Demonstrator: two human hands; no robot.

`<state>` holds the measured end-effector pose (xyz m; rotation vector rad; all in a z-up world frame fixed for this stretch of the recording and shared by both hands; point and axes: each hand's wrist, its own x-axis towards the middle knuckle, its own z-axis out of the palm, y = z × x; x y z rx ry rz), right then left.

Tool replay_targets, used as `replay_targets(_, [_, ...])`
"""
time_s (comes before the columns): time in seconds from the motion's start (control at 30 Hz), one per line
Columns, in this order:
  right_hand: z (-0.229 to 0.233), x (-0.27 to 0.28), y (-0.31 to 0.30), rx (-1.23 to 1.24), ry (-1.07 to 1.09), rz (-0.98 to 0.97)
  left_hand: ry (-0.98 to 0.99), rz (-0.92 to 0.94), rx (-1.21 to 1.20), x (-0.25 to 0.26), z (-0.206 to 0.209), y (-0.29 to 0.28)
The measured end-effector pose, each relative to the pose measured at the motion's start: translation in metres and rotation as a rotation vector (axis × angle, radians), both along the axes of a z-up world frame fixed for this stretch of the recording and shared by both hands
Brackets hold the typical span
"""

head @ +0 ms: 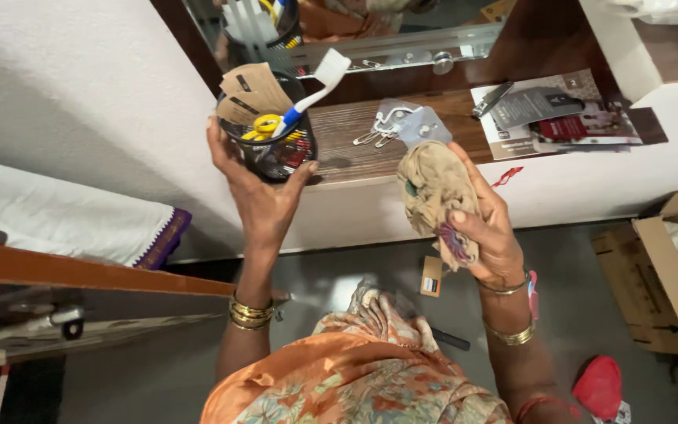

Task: The person wipes different parts of a shelf unit and objects on it with a cloth. The person moves several items aside, including a packet of wipes and other small containers, to clean the surface of the shelves.

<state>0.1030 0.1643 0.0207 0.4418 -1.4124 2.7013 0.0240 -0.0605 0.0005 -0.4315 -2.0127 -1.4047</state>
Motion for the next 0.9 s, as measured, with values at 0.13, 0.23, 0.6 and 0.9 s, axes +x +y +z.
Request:
replay_targets(0.13, [0.015,-0.006,-0.022,0.606,0.035,-0.338,-0.007,-0.024,0.017,-0.008,0.000,-0.007])
replay_targets(0.23, [0.031,-0.026,-0.037,0.933,0.184,-0.458,-0.044,-0.083,0.064,-0.017,0.004,-0.011])
replay_targets(0.6, [0.032,-0.098,-0.114,1.570,0.316,-0.782,0.030,-0.016,-0.009,-0.019,0.005,-0.077])
replay_targets(0.9, [0.025,-0.113,-0.127,1.866,0.212,-0.919,-0.001,-0.056,0.017,-0.017,0.005,-0.119])
